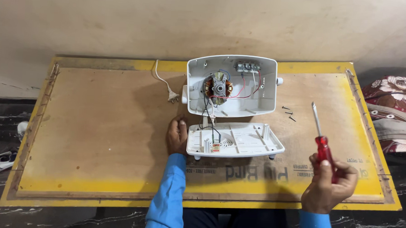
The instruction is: The person flips a small white electric appliance upside down on a table and uses a screwdriver to remove screws from its base. They separate the housing halves to expose the motor and wiring, then handle internal wires and components while the appliance remains open on the table.
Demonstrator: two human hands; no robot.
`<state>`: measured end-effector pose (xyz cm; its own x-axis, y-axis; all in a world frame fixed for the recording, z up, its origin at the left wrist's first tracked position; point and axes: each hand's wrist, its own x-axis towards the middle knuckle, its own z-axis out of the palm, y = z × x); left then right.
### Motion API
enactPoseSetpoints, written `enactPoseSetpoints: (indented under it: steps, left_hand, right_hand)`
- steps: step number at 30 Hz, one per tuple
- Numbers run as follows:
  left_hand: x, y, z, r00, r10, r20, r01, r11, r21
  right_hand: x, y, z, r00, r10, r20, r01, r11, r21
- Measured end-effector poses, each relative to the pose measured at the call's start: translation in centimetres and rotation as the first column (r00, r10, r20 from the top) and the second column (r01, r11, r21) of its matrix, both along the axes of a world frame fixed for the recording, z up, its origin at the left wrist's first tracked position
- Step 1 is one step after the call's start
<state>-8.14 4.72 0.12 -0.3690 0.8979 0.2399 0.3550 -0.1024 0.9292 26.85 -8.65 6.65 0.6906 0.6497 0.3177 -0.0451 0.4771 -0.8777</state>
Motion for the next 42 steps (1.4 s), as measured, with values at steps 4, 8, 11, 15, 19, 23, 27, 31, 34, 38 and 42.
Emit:
enactPoseSetpoints:
  steps: [4, 8, 11, 15, 19, 23, 27, 31, 34, 38, 42]
  left_hand:
    - [-0.4, -1.0, 0.1, 0.996, -0.038, 0.076, 0.044, 0.995, -0.089]
    - [-0.6, -1.8, -0.1, 0.992, -0.041, 0.121, 0.045, 0.999, -0.029]
    - [-0.9, -2.3, -0.3, 0.998, -0.024, 0.06, 0.026, 0.999, -0.032]
    - [-0.8, -2.5, 0.1, 1.0, -0.008, 0.003, 0.008, 1.0, -0.012]
    - [-0.8, -2.6, 0.8, 1.0, 0.005, -0.028, -0.005, 1.0, -0.022]
    - [-0.9, -2.6, 0.9, 1.0, -0.004, -0.021, 0.004, 1.0, 0.004]
    - [-1.1, -2.3, 0.2, 0.994, -0.022, 0.108, 0.02, 1.0, 0.016]
    - [-1.5, -2.5, 0.4, 0.815, 0.034, 0.578, -0.093, 0.993, 0.072]
    - [-0.9, -4.5, 3.0, 0.819, 0.227, 0.527, -0.321, 0.942, 0.095]
    - [2.3, -8.6, 10.8, 0.907, 0.082, 0.413, -0.234, 0.913, 0.334]
    - [4.5, -14.3, 19.6, 0.966, -0.253, 0.06, 0.128, 0.663, 0.737]
  right_hand:
    - [-0.2, -0.5, -3.3, 0.986, -0.052, 0.16, 0.083, 0.978, -0.193]
    - [-1.6, 0.0, -4.7, 0.983, -0.022, 0.181, 0.071, 0.962, -0.264]
    - [-2.5, 0.4, -5.1, 0.976, -0.006, 0.217, 0.08, 0.939, -0.334]
    - [-3.1, 0.8, -5.4, 0.934, -0.006, 0.356, 0.141, 0.925, -0.354]
    - [-3.6, 1.0, -5.8, 0.864, -0.032, 0.502, 0.241, 0.903, -0.356]
    - [-3.8, 1.2, -5.8, 0.817, 0.01, 0.576, 0.29, 0.856, -0.427]
    - [-3.9, 1.1, -5.7, 0.731, 0.07, 0.679, 0.331, 0.833, -0.443]
    - [-4.1, 1.1, -5.6, 0.687, 0.072, 0.723, 0.341, 0.847, -0.408]
    - [-4.3, 1.0, -5.5, 0.66, 0.055, 0.75, 0.354, 0.857, -0.374]
    - [-4.4, 0.7, -5.3, 0.761, 0.07, 0.645, 0.291, 0.852, -0.435]
    - [-4.3, 0.5, -5.4, 0.817, 0.053, 0.574, 0.253, 0.862, -0.44]
